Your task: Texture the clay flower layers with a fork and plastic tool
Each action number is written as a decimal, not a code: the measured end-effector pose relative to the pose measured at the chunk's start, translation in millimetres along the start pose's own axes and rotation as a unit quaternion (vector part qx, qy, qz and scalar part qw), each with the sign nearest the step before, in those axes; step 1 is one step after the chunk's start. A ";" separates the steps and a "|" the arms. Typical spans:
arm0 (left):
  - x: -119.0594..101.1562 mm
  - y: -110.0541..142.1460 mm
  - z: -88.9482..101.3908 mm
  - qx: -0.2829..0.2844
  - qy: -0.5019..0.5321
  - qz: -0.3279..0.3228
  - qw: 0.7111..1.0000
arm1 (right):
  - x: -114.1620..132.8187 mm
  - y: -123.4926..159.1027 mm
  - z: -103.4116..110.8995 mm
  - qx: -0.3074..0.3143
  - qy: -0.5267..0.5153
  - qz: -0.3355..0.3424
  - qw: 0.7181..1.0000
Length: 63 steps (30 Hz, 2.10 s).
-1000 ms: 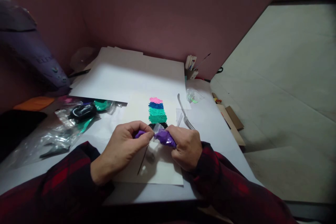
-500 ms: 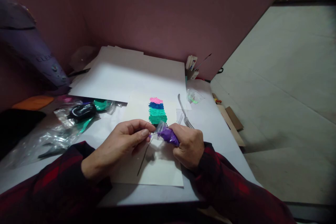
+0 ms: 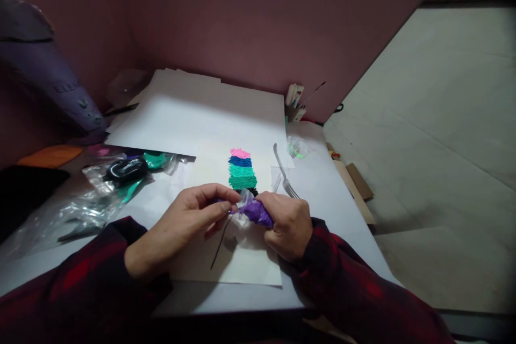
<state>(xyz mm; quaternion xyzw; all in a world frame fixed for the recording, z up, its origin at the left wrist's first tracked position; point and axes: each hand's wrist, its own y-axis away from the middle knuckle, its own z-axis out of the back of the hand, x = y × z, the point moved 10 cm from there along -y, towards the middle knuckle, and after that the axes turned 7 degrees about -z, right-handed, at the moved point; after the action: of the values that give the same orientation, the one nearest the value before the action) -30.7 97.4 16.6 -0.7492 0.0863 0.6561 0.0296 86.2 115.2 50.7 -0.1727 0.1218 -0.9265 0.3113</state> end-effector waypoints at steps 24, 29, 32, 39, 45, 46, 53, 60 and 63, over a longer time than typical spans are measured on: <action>-10.8 0.3 1.7 -0.001 -0.085 -0.020 0.996 | 0.6 1.6 0.2 -0.004 -0.005 0.010 1.000; -13.1 1.6 5.7 -0.021 -0.051 -0.034 0.998 | 1.3 1.3 0.8 -0.004 -0.008 0.011 1.000; -11.4 1.9 8.4 -0.019 -0.051 -0.032 0.998 | 0.7 0.8 2.4 -0.010 -0.006 0.009 1.000; 3.0 1.0 2.1 0.021 0.052 0.014 0.998 | 0.0 1.3 4.1 -0.017 -0.003 0.008 1.000; 1.8 0.9 -0.8 0.019 0.067 0.015 0.997 | -2.6 1.4 3.5 -0.020 -0.006 0.001 1.000; 0.7 0.8 -2.1 0.023 0.073 0.012 0.997 | -2.8 1.4 3.4 -0.020 -0.005 0.001 1.000; 1.4 0.7 1.4 0.001 0.085 0.034 0.996 | -2.2 1.5 2.5 -0.011 -0.004 0.000 1.000; 0.8 0.8 3.9 -0.011 0.068 0.023 0.997 | -0.8 0.7 4.6 -0.022 -0.006 0.005 1.000; 3.5 1.1 2.2 0.000 0.068 0.030 0.997 | -2.0 1.0 3.5 -0.020 -0.011 0.003 1.000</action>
<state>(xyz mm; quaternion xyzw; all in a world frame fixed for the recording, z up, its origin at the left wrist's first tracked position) -32.7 96.3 12.9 -0.7889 0.1107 0.6045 0.0039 89.6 115.2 53.1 -0.1882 0.1371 -0.9212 0.3117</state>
